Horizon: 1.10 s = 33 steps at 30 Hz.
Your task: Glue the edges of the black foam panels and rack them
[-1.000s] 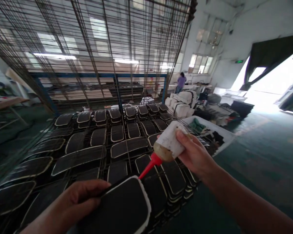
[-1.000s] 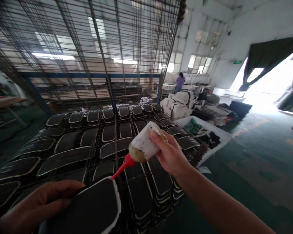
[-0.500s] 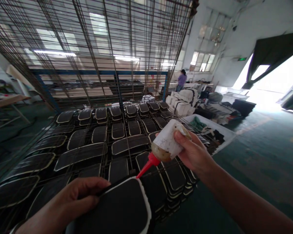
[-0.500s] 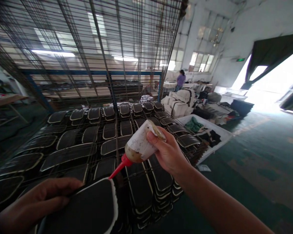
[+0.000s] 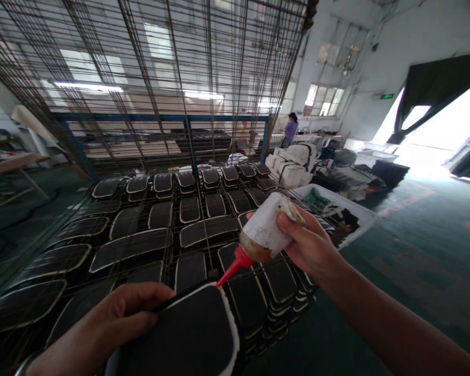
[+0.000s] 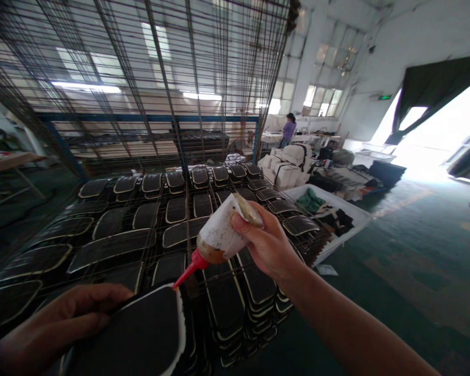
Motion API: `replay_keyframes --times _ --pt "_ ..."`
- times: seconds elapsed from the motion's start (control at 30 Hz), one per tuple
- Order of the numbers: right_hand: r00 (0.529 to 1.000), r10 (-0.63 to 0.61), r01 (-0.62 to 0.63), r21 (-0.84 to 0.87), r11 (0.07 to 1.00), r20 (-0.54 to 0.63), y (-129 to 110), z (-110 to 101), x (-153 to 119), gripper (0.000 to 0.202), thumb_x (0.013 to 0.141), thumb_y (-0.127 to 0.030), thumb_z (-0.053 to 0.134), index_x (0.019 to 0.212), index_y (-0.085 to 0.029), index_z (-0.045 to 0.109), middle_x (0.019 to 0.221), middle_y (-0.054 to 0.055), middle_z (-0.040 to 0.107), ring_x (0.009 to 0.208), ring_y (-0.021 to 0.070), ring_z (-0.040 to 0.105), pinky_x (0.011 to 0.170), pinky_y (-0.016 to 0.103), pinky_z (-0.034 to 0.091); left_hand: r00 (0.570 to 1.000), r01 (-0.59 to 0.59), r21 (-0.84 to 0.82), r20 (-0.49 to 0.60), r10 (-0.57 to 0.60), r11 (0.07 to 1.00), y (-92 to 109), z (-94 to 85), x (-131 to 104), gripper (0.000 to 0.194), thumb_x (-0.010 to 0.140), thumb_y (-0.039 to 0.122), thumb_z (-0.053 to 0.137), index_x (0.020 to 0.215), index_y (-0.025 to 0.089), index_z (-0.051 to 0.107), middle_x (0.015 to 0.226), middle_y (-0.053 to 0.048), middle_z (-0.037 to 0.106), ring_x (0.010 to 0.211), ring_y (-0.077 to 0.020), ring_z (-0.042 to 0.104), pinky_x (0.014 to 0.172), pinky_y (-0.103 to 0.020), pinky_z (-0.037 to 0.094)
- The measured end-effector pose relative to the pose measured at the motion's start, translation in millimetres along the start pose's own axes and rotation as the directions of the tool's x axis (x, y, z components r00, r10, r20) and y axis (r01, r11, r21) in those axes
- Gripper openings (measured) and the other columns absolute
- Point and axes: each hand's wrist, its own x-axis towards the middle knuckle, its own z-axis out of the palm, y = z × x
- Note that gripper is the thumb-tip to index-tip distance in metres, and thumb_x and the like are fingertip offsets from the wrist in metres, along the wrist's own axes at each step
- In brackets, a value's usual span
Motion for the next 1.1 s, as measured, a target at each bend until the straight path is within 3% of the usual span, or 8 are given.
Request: replay_keyframes --times 0.27,0.63,0.8,0.93,1.1 --pt "0.998 -0.004 0.003 0.028 1.0 0.056 -3 5 -10 0.02 0.093 -0.034 0.084 0.107 -0.022 0.075 0.097 0.006 0.072 0.088 0.0236 0.069 0.077 0.028 0.06 0.996 0.014 -0.058 -0.091 -0.019 0.998 5 3.8 -3 0.024 0.071 0.038 0.082 0.093 0.028 0.082 0.089 -0.003 0.082 0.077 -0.0243 0.075 0.069 -0.029 0.058" --pt "1.0 -0.001 0.001 0.02 1.0 0.022 -2 -1 -26 0.026 0.095 -0.037 0.082 0.115 -0.021 0.075 0.108 0.012 0.072 0.097 0.0281 0.07 0.085 0.034 0.061 0.977 -0.007 -0.115 -0.213 -0.018 0.993 -5 -10.9 -1 0.03 0.067 0.036 0.088 0.095 0.028 0.081 0.091 -0.005 0.083 0.076 -0.0297 0.077 0.068 -0.037 0.06" --pt "0.998 -0.024 0.026 0.032 0.999 -0.062 1 -4 -27 0.028 0.092 -0.039 0.085 0.113 -0.023 0.077 0.099 0.009 0.073 0.095 0.0286 0.07 0.089 0.038 0.06 0.955 -0.056 -0.277 -0.295 -0.029 0.959 -7 -6.3 2 0.032 0.064 0.03 0.091 0.094 0.027 0.079 0.09 -0.002 0.082 0.077 -0.0283 0.077 0.069 -0.036 0.061" --pt "0.979 -0.029 0.035 0.029 0.999 -0.203 8 -7 -21 0.035 0.085 -0.045 0.091 0.108 -0.022 0.078 0.095 0.007 0.072 0.096 0.0301 0.069 0.091 0.042 0.06 0.938 -0.072 -0.337 -0.342 -0.051 0.939 -10 -6.2 4 0.039 0.061 0.026 0.094 0.096 0.028 0.078 0.09 0.0 0.082 0.075 -0.0244 0.076 0.066 -0.031 0.061" --pt "0.927 -0.077 0.093 0.027 0.995 -0.367 18 -9 -12 0.036 0.078 -0.046 0.096 0.1 -0.023 0.078 0.098 0.003 0.071 0.096 0.0248 0.068 0.086 0.033 0.062 0.96 -0.076 -0.356 -0.28 -0.028 0.931 -6 0.7 5 0.035 0.067 0.023 0.092 0.098 0.028 0.077 0.094 -0.002 0.082 0.077 -0.024 0.076 0.069 -0.033 0.063"
